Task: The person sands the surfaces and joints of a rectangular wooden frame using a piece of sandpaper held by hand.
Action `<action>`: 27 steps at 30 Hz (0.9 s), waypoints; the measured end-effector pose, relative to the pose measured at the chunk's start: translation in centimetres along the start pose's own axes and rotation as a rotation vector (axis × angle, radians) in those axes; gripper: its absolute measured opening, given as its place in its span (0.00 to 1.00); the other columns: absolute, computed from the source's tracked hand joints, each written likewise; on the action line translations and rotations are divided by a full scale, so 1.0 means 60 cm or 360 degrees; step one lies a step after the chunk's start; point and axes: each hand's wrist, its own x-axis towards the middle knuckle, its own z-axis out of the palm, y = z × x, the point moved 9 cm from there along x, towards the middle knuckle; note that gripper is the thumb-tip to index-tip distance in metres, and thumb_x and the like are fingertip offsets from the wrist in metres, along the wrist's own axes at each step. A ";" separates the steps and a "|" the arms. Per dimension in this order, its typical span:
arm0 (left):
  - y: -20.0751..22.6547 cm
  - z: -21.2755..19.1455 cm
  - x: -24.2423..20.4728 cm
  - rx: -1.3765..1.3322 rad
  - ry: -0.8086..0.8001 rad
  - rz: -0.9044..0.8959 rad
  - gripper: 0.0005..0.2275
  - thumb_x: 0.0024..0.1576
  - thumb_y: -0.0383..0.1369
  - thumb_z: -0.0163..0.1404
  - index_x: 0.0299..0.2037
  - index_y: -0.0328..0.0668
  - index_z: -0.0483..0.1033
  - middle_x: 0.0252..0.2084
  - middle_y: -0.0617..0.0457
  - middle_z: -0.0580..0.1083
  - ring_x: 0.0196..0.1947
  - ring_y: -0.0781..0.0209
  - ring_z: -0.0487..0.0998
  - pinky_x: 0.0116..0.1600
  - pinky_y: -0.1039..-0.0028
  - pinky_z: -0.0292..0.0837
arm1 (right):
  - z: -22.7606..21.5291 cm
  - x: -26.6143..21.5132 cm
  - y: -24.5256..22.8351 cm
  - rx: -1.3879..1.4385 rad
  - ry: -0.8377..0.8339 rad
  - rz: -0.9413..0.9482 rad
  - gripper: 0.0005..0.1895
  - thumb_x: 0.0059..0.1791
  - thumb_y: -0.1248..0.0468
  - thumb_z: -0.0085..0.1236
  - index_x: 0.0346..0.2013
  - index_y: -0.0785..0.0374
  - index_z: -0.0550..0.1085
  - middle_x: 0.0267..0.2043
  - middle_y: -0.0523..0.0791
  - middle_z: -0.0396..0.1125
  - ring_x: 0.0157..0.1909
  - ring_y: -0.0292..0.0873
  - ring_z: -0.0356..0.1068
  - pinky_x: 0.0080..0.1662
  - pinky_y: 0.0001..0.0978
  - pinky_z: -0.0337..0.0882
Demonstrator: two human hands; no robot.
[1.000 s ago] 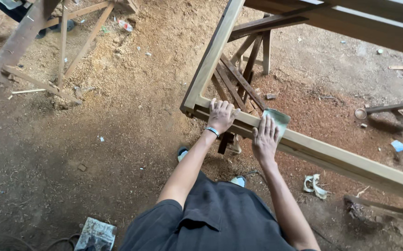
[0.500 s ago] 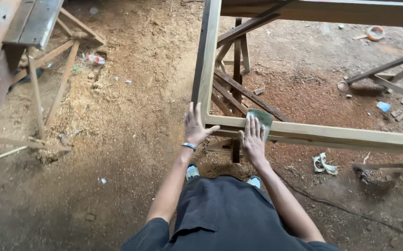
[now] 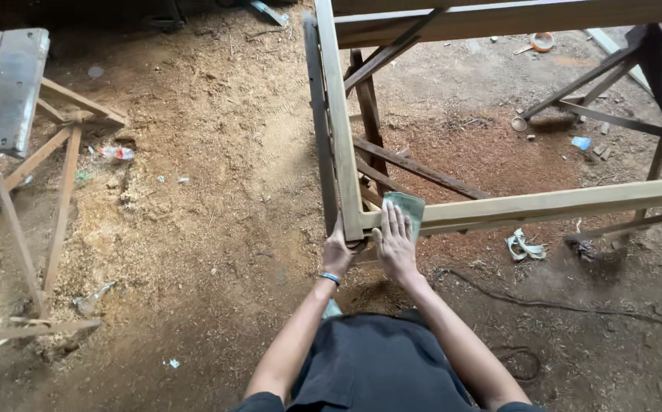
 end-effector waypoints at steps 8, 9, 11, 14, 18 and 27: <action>-0.006 0.004 -0.010 0.0088 0.0289 0.0219 0.41 0.50 0.30 0.57 0.73 0.30 0.46 0.63 0.25 0.67 0.51 0.37 0.78 0.49 0.61 0.80 | 0.056 0.057 -0.064 -0.0136 -0.0183 0.0013 0.32 0.60 0.52 0.22 0.75 0.69 0.46 0.79 0.53 0.40 0.81 0.51 0.38 0.77 0.44 0.35; -0.024 0.014 -0.006 0.0089 0.0184 0.0054 0.38 0.55 0.31 0.53 0.75 0.32 0.45 0.62 0.28 0.69 0.51 0.39 0.79 0.50 0.60 0.80 | 0.044 0.042 -0.075 -0.0078 -0.0105 -0.0064 0.33 0.60 0.52 0.22 0.75 0.71 0.45 0.79 0.55 0.40 0.81 0.52 0.37 0.77 0.45 0.34; -0.061 0.042 -0.011 0.0087 -0.0045 -0.0274 0.34 0.65 0.34 0.46 0.78 0.35 0.43 0.59 0.35 0.72 0.50 0.42 0.80 0.50 0.60 0.80 | 0.032 0.021 -0.087 0.0007 -0.0054 -0.0149 0.33 0.60 0.53 0.20 0.75 0.73 0.44 0.79 0.56 0.38 0.81 0.53 0.35 0.76 0.45 0.33; -0.050 0.040 -0.008 0.0075 0.0099 0.0044 0.37 0.59 0.31 0.48 0.77 0.27 0.42 0.59 0.35 0.70 0.57 0.41 0.76 0.61 0.58 0.75 | 0.033 0.018 -0.090 0.0039 -0.0095 -0.0179 0.34 0.60 0.52 0.19 0.75 0.72 0.43 0.80 0.56 0.36 0.81 0.52 0.33 0.76 0.45 0.32; -0.035 0.039 -0.002 0.0317 0.0326 0.0336 0.33 0.59 0.30 0.49 0.73 0.26 0.47 0.69 0.33 0.64 0.67 0.41 0.66 0.68 0.53 0.60 | 0.059 0.057 -0.097 -0.0042 -0.0114 -0.0141 0.34 0.60 0.52 0.20 0.75 0.72 0.43 0.80 0.56 0.35 0.81 0.52 0.33 0.76 0.45 0.32; -0.021 0.032 -0.010 0.0254 0.0197 0.0167 0.41 0.56 0.41 0.61 0.72 0.26 0.48 0.66 0.32 0.63 0.69 0.40 0.59 0.73 0.50 0.50 | 0.012 0.011 -0.055 0.0029 -0.0133 -0.0362 0.30 0.59 0.58 0.21 0.75 0.70 0.48 0.79 0.54 0.42 0.80 0.49 0.38 0.76 0.45 0.37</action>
